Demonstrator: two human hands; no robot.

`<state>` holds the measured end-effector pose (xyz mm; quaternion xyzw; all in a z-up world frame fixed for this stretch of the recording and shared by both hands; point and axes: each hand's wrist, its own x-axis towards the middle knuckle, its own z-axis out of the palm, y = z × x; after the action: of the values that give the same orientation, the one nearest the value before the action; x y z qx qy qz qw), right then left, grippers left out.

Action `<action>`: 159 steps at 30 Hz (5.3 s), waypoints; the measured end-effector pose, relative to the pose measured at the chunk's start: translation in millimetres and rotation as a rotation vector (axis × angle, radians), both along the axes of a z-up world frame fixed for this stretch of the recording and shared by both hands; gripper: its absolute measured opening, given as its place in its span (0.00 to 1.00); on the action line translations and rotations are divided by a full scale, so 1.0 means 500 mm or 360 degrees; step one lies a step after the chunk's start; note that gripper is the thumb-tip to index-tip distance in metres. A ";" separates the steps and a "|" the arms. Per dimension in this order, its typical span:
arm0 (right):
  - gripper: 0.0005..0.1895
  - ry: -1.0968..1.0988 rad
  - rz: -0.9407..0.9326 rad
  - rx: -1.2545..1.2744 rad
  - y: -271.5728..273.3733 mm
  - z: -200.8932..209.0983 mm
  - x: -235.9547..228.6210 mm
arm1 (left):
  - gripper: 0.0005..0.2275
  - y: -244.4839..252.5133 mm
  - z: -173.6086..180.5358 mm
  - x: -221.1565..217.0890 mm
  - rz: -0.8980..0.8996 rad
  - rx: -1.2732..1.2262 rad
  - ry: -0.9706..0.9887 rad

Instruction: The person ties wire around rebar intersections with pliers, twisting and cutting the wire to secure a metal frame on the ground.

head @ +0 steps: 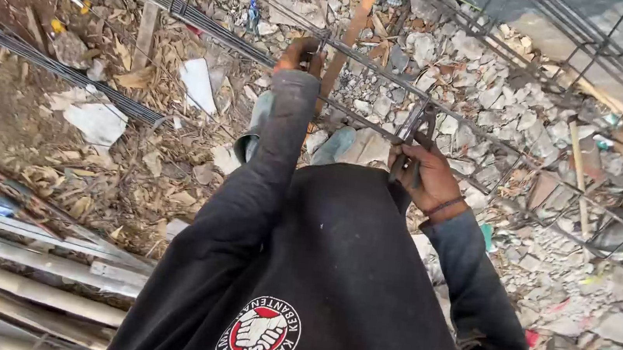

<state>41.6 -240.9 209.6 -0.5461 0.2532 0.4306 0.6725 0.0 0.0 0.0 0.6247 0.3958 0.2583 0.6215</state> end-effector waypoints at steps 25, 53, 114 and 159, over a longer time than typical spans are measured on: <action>0.29 -0.3549 0.4629 -0.2066 0.487 0.190 0.286 | 0.11 -0.098 0.046 0.126 0.0151 0.0138 0.0047; 0.25 -0.3748 0.4830 -0.1720 0.529 0.152 0.333 | 0.15 -0.104 0.024 0.136 0.0000 0.0211 0.0185; 0.29 -0.3568 0.3401 -0.1891 0.343 0.204 0.259 | 0.14 -0.231 0.087 0.498 0.0931 -0.3194 -0.1248; 0.27 -0.1211 0.3502 -0.2048 0.428 0.214 0.417 | 0.28 -0.108 0.254 0.298 0.0501 -0.3432 -0.1257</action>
<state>250.1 -26.8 316.5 -0.7692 -0.3629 0.3721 -0.3718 149.2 -54.1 127.2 -0.4097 0.2623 0.0384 0.8728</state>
